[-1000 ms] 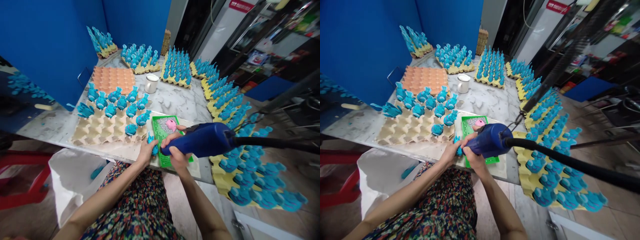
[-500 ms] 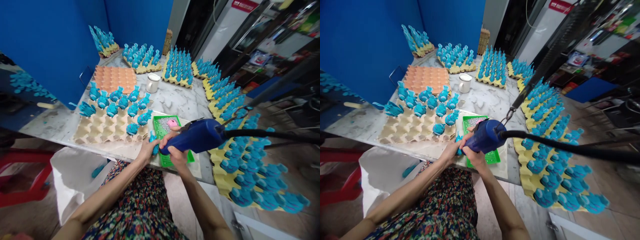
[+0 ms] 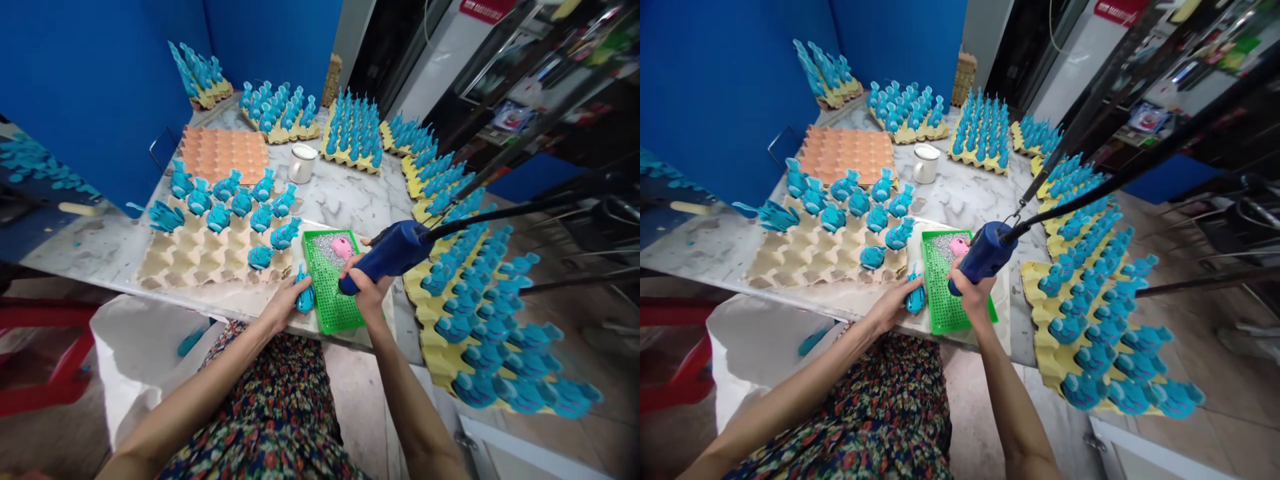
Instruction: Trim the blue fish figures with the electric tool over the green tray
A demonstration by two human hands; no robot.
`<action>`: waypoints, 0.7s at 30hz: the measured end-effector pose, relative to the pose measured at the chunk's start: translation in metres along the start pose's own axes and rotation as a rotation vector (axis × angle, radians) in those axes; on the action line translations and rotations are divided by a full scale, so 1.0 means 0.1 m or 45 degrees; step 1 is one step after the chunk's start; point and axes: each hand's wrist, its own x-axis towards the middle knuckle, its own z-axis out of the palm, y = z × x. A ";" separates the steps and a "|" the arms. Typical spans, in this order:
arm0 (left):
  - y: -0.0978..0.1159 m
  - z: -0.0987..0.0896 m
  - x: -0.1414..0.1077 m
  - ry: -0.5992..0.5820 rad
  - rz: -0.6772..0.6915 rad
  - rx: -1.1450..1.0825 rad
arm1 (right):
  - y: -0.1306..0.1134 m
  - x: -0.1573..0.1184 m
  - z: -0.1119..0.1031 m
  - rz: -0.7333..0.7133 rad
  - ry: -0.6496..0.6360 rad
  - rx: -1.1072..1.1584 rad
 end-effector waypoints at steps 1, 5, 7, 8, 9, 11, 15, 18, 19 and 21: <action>0.00 0.00 0.00 0.008 -0.011 -0.011 | 0.03 -0.01 -0.01 -0.014 0.017 0.009; 0.02 0.00 0.00 0.042 -0.056 -0.015 | 0.03 -0.03 0.00 -0.018 0.029 0.082; 0.03 0.01 0.00 0.040 -0.055 -0.019 | 0.02 -0.04 0.00 0.002 0.020 0.102; 0.03 0.01 0.00 0.035 -0.049 -0.024 | 0.01 -0.04 0.00 0.012 0.018 0.105; 0.04 0.01 0.00 0.030 -0.044 -0.028 | 0.02 -0.05 -0.01 0.022 0.017 0.105; 0.04 0.01 0.00 0.021 -0.036 -0.036 | 0.03 -0.06 -0.02 0.030 0.014 0.102; 0.04 0.02 0.01 0.027 -0.054 -0.032 | 0.08 -0.09 -0.04 0.022 0.012 0.098; 0.05 0.02 0.01 0.036 -0.049 -0.022 | 0.09 -0.11 -0.05 0.006 0.017 0.066; 0.05 0.02 0.01 0.036 -0.039 -0.022 | 0.10 -0.11 -0.05 0.001 0.022 0.045; 0.04 0.01 0.01 0.031 -0.029 -0.032 | 0.09 -0.11 -0.05 -0.013 0.044 -0.002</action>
